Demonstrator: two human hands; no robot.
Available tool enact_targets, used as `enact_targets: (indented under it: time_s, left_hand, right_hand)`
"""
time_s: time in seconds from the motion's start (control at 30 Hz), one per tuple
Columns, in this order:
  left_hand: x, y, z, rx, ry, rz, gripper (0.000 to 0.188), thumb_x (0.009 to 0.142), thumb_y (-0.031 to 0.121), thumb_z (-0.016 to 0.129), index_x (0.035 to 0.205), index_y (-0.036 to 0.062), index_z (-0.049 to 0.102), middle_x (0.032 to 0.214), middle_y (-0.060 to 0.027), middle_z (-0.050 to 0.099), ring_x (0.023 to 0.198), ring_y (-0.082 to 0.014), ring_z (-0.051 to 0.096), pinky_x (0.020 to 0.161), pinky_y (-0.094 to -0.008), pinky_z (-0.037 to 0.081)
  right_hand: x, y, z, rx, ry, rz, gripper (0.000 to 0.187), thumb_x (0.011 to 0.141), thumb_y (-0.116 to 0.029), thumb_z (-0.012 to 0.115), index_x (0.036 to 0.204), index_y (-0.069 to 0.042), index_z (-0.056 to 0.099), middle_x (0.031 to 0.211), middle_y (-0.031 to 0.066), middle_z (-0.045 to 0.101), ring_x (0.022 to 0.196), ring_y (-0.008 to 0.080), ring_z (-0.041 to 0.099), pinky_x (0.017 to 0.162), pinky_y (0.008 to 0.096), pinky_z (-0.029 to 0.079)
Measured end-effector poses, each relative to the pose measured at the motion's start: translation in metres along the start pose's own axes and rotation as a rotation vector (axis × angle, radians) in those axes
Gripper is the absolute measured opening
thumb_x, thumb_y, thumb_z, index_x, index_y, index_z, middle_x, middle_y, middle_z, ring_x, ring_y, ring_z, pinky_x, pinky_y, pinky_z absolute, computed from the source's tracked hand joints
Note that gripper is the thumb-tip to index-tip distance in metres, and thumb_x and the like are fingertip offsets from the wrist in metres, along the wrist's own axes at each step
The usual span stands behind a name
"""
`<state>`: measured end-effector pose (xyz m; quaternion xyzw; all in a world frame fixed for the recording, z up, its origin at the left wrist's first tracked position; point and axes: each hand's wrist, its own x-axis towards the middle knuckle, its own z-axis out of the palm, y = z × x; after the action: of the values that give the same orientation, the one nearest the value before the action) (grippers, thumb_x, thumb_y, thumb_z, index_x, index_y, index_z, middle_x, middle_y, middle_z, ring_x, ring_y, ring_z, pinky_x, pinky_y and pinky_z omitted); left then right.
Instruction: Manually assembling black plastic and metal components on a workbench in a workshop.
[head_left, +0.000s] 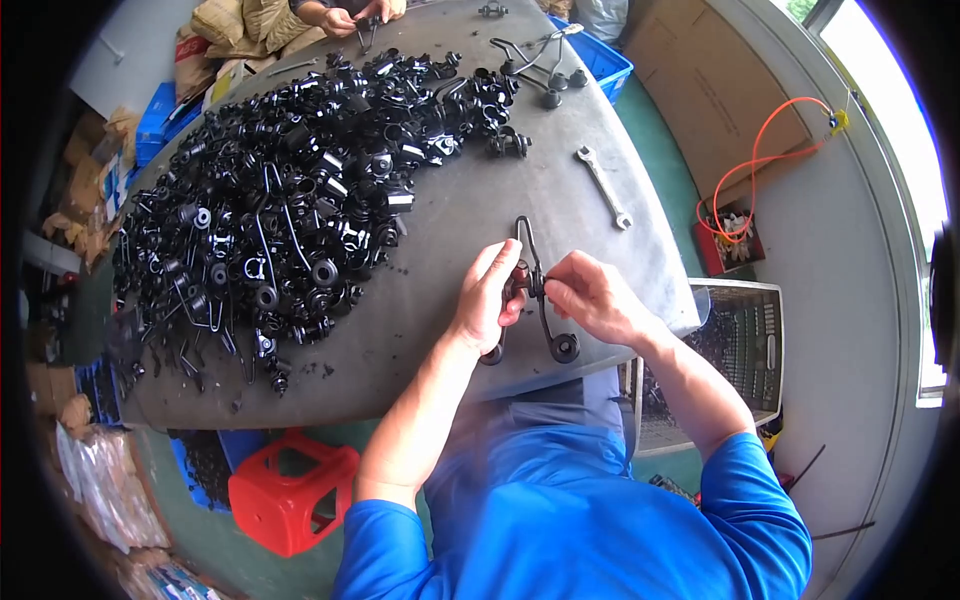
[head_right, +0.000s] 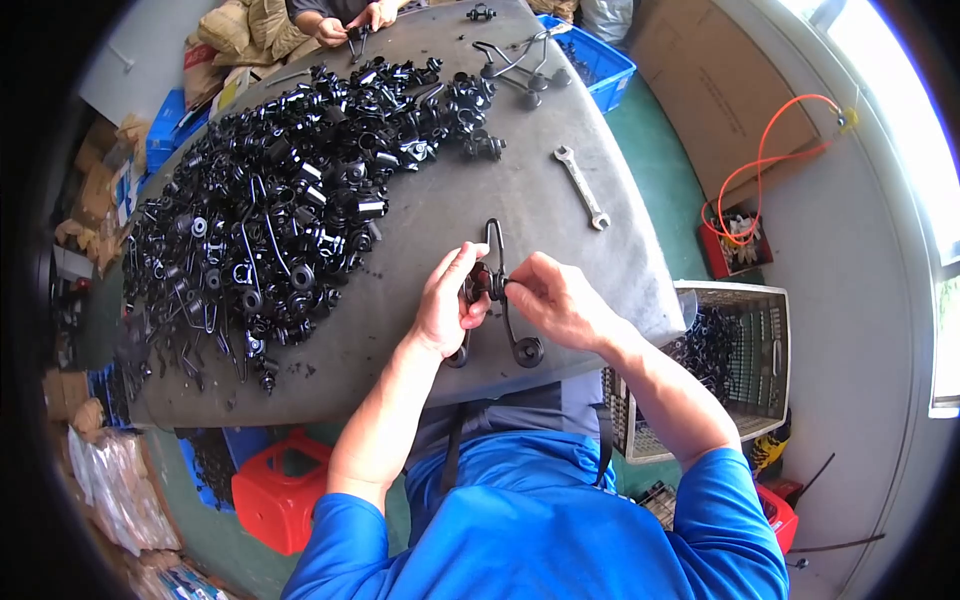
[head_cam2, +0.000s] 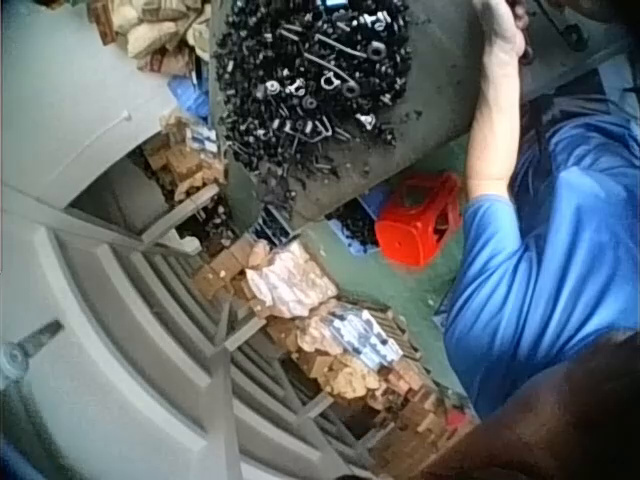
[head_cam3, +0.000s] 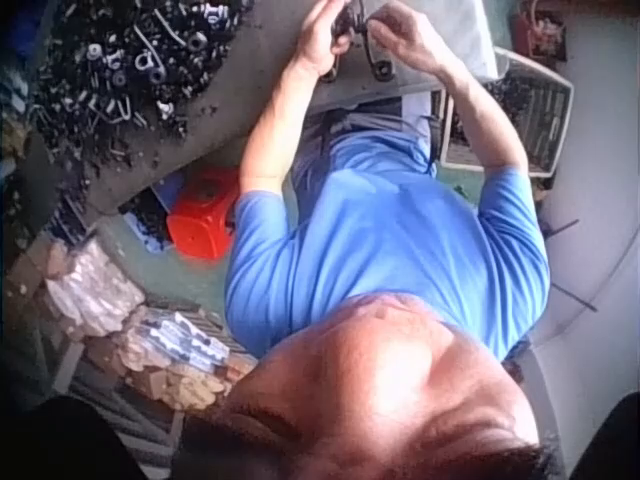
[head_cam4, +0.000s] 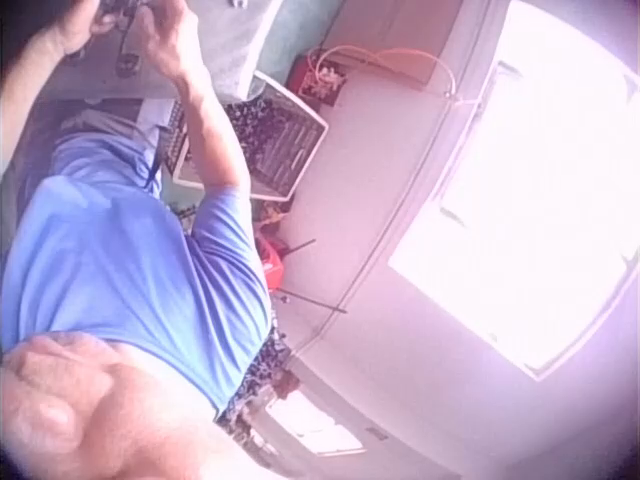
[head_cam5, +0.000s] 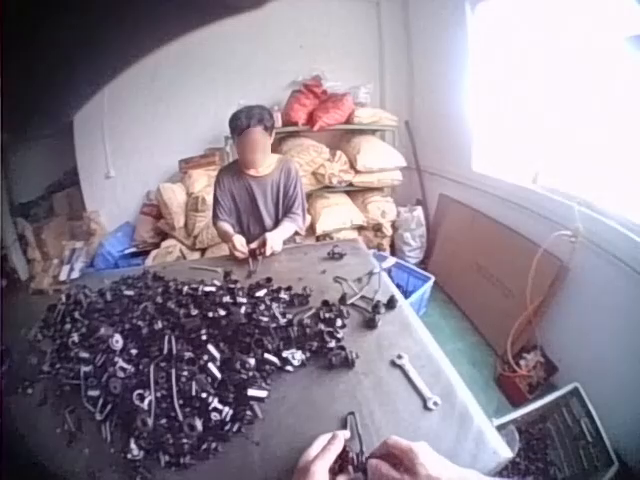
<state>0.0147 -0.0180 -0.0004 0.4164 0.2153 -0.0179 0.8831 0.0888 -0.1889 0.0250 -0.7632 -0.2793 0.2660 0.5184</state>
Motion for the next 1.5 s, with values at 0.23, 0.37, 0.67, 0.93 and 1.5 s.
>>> enact_targets:
  time_s: [0.23, 0.37, 0.67, 0.93, 1.5]
  left_hand:
    - [0.001, -0.002, 0.0, -0.019, -0.023, 0.011, 0.039, 0.096, 0.044, 0.058, 0.111, 0.0083, 0.052, 0.081, -0.0032, 0.051, 0.048, -0.0075, 0.044, 0.035, -0.0197, 0.026]
    - [0.0, -0.002, -0.001, -0.002, -0.01, 0.009, 0.041, 0.096, 0.044, 0.057, 0.113, 0.0077, 0.052, 0.081, -0.0037, 0.051, 0.048, -0.0079, 0.043, 0.035, -0.0203, 0.026]
    - [-0.004, 0.002, -0.008, 0.024, -0.011, 0.046, 0.045, 0.096, 0.047, 0.057, 0.115, 0.0065, 0.052, 0.084, -0.0042, 0.05, 0.049, -0.0077, 0.043, 0.036, -0.02, 0.028]
    - [-0.006, -0.001, -0.003, 0.161, 0.075, 0.118, 0.046, 0.098, 0.046, 0.053, 0.122, 0.0065, 0.053, 0.085, -0.0046, 0.052, 0.05, -0.0082, 0.045, 0.038, -0.0206, 0.029]
    - [0.004, 0.008, -0.03, 0.164, 0.045, 0.078, 0.032, 0.093, 0.02, 0.063, 0.117, 0.0003, 0.054, 0.084, -0.005, 0.063, 0.061, -0.0127, 0.061, 0.05, -0.0252, 0.047]
  right_hand:
    - [0.006, 0.0, -0.006, -0.054, -0.017, 0.16, 0.037, 0.1, -0.034, 0.052, 0.087, 0.0, 0.058, 0.066, 0.0068, 0.059, 0.062, 0.0136, 0.056, 0.06, 0.0312, 0.047]
    - [0.009, 0.003, -0.001, 0.058, -0.182, 0.247, 0.033, 0.099, -0.031, 0.053, 0.089, 0.0, 0.058, 0.071, 0.0058, 0.059, 0.067, 0.0126, 0.054, 0.062, 0.0311, 0.046]
    - [0.008, 0.0, 0.004, -0.023, -0.131, 0.171, 0.035, 0.1, -0.033, 0.051, 0.09, 0.0, 0.056, 0.07, 0.0073, 0.058, 0.069, 0.0153, 0.056, 0.064, 0.0317, 0.047]
    - [0.013, 0.003, 0.015, -0.07, -0.026, 0.106, 0.034, 0.102, -0.032, 0.049, 0.089, -0.001, 0.052, 0.073, 0.0107, 0.06, 0.068, 0.0186, 0.057, 0.065, 0.0357, 0.048]
    - [0.045, 0.042, -0.084, -0.56, 0.375, 0.134, 0.028, 0.076, -0.016, 0.066, 0.1, -0.003, 0.065, 0.093, 0.0162, 0.067, 0.089, 0.0331, 0.065, 0.08, 0.0399, 0.052]
